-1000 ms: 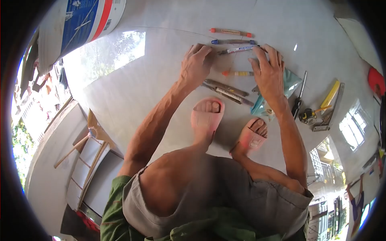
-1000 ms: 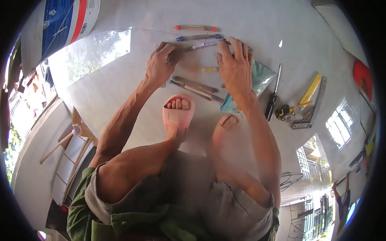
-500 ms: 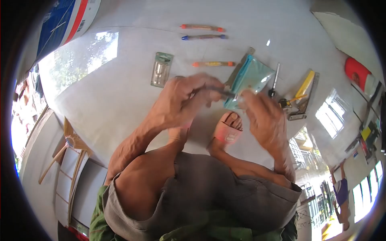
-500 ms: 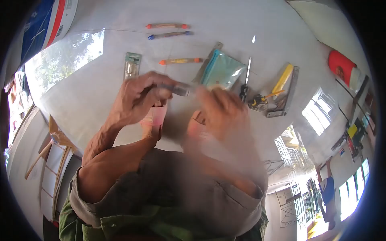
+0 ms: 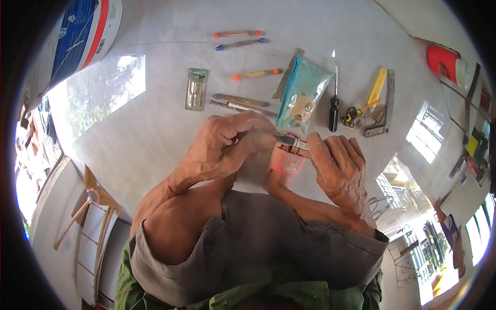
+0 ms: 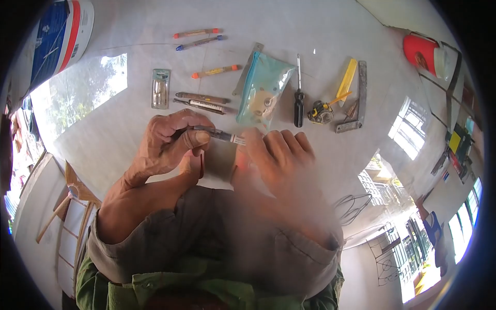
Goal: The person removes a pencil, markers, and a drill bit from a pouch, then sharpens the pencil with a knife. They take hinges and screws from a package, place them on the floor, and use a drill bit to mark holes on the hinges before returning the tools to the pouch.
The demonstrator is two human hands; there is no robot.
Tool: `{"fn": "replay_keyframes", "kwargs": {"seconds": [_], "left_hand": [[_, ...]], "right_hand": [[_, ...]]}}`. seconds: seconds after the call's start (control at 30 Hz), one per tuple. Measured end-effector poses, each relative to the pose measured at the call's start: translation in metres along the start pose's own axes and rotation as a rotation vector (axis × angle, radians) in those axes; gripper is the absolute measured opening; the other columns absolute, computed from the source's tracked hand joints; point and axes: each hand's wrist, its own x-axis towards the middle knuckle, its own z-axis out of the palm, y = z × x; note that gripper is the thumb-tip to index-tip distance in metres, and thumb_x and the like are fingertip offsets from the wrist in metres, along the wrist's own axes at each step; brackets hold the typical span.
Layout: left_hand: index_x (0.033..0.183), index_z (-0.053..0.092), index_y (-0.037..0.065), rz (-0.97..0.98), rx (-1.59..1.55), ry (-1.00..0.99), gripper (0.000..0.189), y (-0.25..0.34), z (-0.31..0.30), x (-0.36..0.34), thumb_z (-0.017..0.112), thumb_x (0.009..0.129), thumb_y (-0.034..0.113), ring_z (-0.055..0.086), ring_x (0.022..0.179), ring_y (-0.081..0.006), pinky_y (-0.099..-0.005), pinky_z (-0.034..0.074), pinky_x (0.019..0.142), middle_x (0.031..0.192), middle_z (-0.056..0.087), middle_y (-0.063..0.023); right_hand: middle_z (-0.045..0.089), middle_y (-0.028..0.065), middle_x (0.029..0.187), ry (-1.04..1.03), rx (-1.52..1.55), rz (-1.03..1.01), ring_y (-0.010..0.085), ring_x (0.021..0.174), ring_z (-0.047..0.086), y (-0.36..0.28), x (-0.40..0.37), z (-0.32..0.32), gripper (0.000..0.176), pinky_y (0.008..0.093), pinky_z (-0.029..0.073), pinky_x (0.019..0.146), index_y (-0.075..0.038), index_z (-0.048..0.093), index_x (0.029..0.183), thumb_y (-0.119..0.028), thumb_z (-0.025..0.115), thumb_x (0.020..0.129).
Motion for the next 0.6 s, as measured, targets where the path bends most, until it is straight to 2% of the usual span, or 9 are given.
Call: {"fn": "replay_keyframes", "kwargs": {"seconds": [0.17, 0.27, 0.37, 0.43, 0.5, 0.57, 0.6], "left_hand": [[0.103, 0.067, -0.002, 0.009, 0.039, -0.005, 0.021, 0.0, 0.0, -0.003, 0.065, 0.098, 0.019, 0.059, 0.069, -0.009, -0.0268, 0.049, 0.063, 0.08, 0.065, -0.0052], [0.103, 0.067, -0.001, -0.056, -0.01, -0.055, 0.021, 0.007, -0.003, -0.001, 0.065, 0.098, 0.019, 0.061, 0.069, -0.0127, -0.0289, 0.049, 0.063, 0.079, 0.065, -0.0067], [0.105, 0.066, -0.002, 0.188, 0.164, -0.069, 0.021, -0.007, -0.004, 0.007, 0.066, 0.096, 0.018, 0.065, 0.073, -0.0206, -0.0328, 0.051, 0.068, 0.084, 0.068, -0.0094], [0.11, 0.066, 0.003, 0.43, 0.332, 0.027, 0.026, -0.008, 0.012, 0.019, 0.07, 0.087, 0.014, 0.067, 0.077, -0.0282, -0.036, 0.051, 0.068, 0.086, 0.068, -0.0115], [0.112, 0.065, 0.006, 0.486, 0.477, -0.01, 0.032, -0.01, 0.019, 0.02, 0.072, 0.082, 0.014, 0.068, 0.08, -0.0316, -0.0379, 0.052, 0.068, 0.088, 0.068, -0.0116], [0.111, 0.065, 0.007, 0.381, 0.599, -0.189, 0.033, -0.006, 0.018, 0.022, 0.074, 0.081, 0.017, 0.068, 0.081, -0.031, -0.0385, 0.052, 0.069, 0.089, 0.067, -0.0097], [0.11, 0.065, 0.007, 0.358, 0.622, -0.185, 0.031, -0.003, 0.017, 0.021, 0.073, 0.082, 0.018, 0.068, 0.08, -0.0309, -0.0385, 0.052, 0.068, 0.089, 0.067, -0.0096]], "right_hand": [[0.049, 0.0045, 0.07, -0.004, -0.023, 0.002, 0.0232, 0.061, 0.052, -0.004, -0.001, -0.004, 0.032, 0.0362, 0.038, 0.056, -0.004, 0.064, 0.106, -0.002, 0.075, 0.076], [0.049, 0.004, 0.07, -0.004, -0.038, 0.009, 0.0225, 0.061, 0.052, -0.005, -0.001, -0.003, 0.031, 0.0358, 0.038, 0.057, -0.004, 0.065, 0.105, -0.002, 0.075, 0.076], [0.053, 0.0025, 0.071, 0.008, -0.025, 0.031, 0.0208, 0.062, 0.054, 0.0, -0.004, 0.0, 0.032, 0.0346, 0.037, 0.059, -0.004, 0.065, 0.104, -0.002, 0.076, 0.074], [0.054, 0.0014, 0.073, 0.007, -0.013, 0.028, 0.0199, 0.063, 0.055, 0.003, -0.002, 0.002, 0.033, 0.0339, 0.037, 0.06, -0.005, 0.065, 0.104, -0.003, 0.077, 0.073], [0.055, 0.0007, 0.073, -0.021, 0.001, 0.02, 0.0191, 0.064, 0.056, 0.003, -0.003, 0.005, 0.034, 0.0335, 0.037, 0.061, -0.005, 0.066, 0.105, -0.004, 0.077, 0.073], [0.055, 0.0002, 0.073, -0.058, 0.003, 0.016, 0.0184, 0.064, 0.056, 0.003, -0.003, 0.006, 0.035, 0.0335, 0.037, 0.061, -0.006, 0.066, 0.106, -0.004, 0.077, 0.073], [0.055, 0.0001, 0.073, -0.075, 0.005, 0.016, 0.0181, 0.064, 0.056, 0.003, -0.003, 0.006, 0.035, 0.0336, 0.037, 0.061, -0.006, 0.066, 0.107, -0.004, 0.077, 0.073]]}}
